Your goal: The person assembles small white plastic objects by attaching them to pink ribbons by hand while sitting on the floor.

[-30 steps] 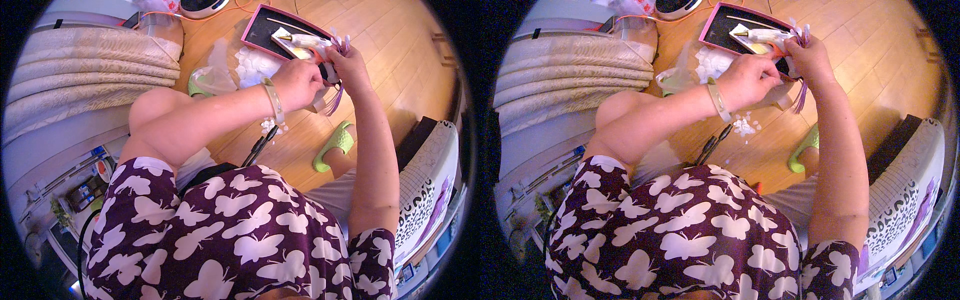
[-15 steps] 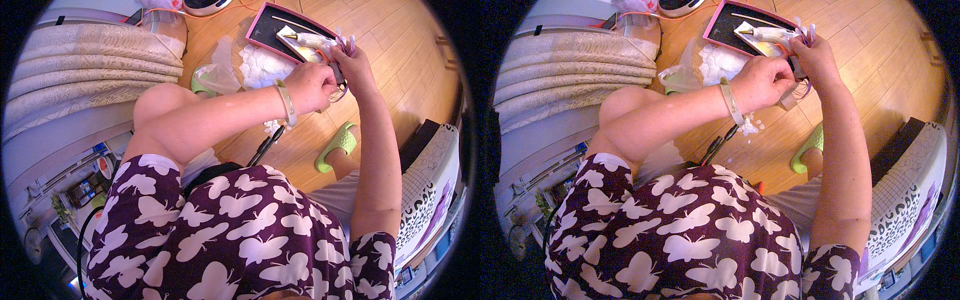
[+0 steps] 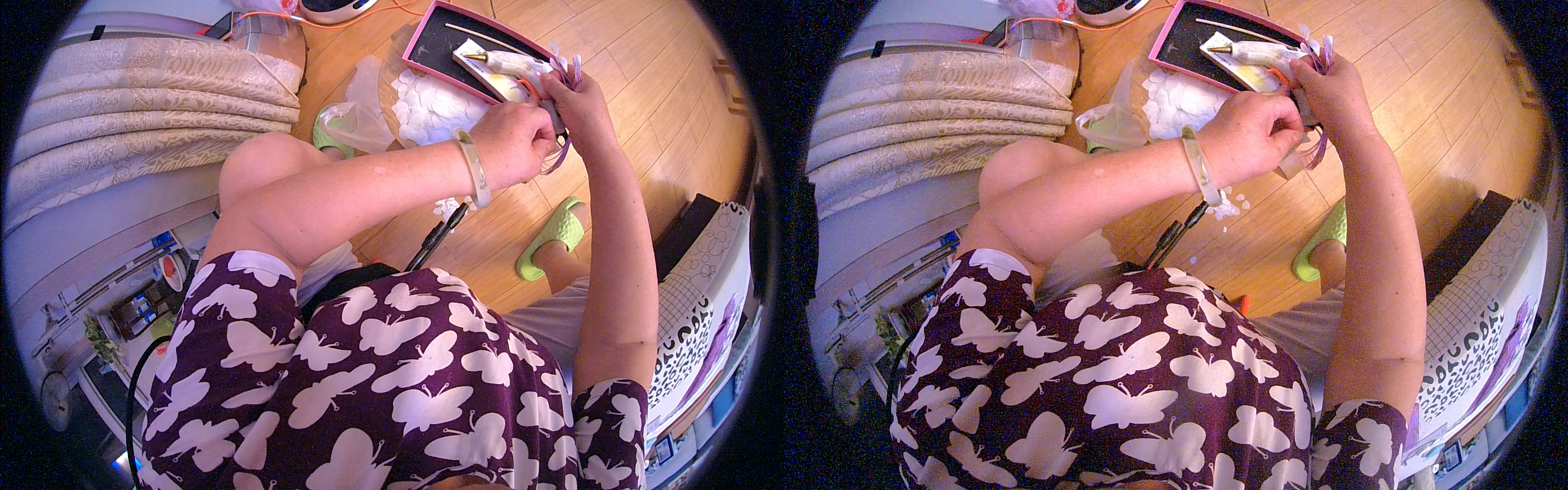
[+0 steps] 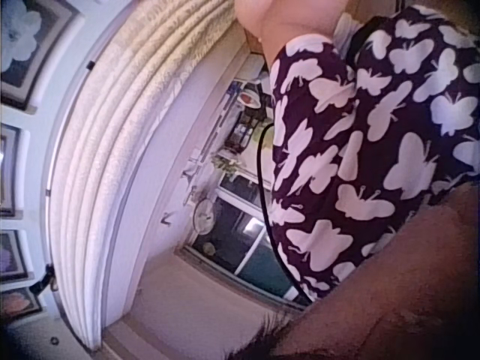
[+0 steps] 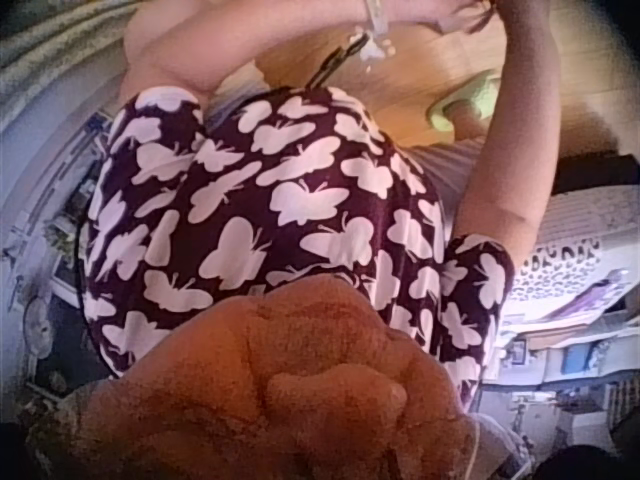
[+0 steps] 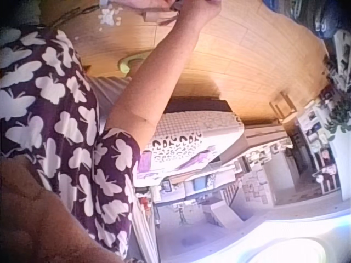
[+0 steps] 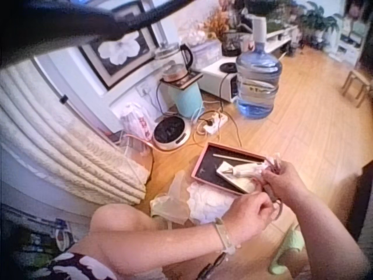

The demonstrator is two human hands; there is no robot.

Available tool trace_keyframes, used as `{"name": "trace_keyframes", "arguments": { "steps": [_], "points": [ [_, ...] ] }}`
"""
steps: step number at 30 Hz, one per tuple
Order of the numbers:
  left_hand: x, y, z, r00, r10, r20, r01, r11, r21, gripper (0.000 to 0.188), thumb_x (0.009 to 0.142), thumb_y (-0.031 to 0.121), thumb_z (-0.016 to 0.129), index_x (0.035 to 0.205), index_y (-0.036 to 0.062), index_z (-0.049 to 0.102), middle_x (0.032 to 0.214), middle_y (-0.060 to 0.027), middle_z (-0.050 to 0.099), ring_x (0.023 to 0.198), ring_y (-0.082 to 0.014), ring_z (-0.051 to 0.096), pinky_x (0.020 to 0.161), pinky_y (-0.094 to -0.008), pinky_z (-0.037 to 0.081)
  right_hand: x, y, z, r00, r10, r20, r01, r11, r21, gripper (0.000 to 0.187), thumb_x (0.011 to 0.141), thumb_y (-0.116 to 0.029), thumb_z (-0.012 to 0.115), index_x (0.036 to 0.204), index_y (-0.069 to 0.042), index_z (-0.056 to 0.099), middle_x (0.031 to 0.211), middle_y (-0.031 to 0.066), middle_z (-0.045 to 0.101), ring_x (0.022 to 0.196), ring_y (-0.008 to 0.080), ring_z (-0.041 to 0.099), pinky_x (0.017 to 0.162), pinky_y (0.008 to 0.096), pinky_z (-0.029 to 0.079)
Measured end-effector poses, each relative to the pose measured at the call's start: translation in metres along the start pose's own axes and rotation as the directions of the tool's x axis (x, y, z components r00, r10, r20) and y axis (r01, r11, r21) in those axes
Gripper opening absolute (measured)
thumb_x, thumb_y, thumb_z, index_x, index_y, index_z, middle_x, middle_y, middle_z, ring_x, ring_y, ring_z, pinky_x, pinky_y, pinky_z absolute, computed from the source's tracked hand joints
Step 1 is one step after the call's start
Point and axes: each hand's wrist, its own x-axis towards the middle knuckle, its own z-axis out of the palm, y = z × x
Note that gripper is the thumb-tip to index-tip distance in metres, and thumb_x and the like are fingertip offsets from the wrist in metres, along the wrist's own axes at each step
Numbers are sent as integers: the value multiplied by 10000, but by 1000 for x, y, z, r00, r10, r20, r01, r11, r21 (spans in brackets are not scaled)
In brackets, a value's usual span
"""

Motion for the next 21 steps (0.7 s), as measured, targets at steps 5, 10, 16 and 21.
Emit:
{"name": "trace_keyframes", "arguments": {
  "steps": [5, 10, 16, 21],
  "points": [
    [0, 2, 0, 1000, -7, 7, 7, 1000, 11, 92, 684, 113, 585, 644, 30, 576, 644, -129, 589, 620, -272, 591, 580, -358, 460, 2, 2, -2, 1000, -8, 0, 8, 1000, -28, 151, 783, -170, 587, 753, -30, 541, 634, -9, 510, 543, 62, 436, 481, 205, 358],
    [0, 2, 0, 1000, -2, 9, 2, 1000, 5, 88, 685, 109, 578, 653, 27, 576, 650, -134, 590, 628, -277, 591, 589, -359, 462, 3, 4, -2, 1000, -7, 6, 7, 999, -33, 153, 783, -173, 588, 750, -31, 540, 633, -10, 512, 541, 61, 436, 476, 203, 355],
    [0, 1, 2, 1000, 15, -6, -15, 1000, 17, 88, 685, 111, 576, 653, 28, 574, 649, -139, 587, 635, -280, 591, 597, -357, 463, 4, 6, -3, 1000, -4, 29, 4, 1000, -9, 150, 786, -173, 585, 755, -32, 539, 635, -10, 513, 542, 61, 437, 473, 204, 354],
    [-1, 1, 2, 1000, 14, -9, -14, 1000, 18, 81, 684, 105, 576, 656, 29, 572, 649, -140, 581, 633, -282, 589, 593, -359, 461, 7, 7, -5, 999, 17, 38, -15, 999, -42, 178, 757, -166, 593, 801, -1, 542, 659, 36, 549, 570, 109, 492, 519, 249, 411]
  ]
}}
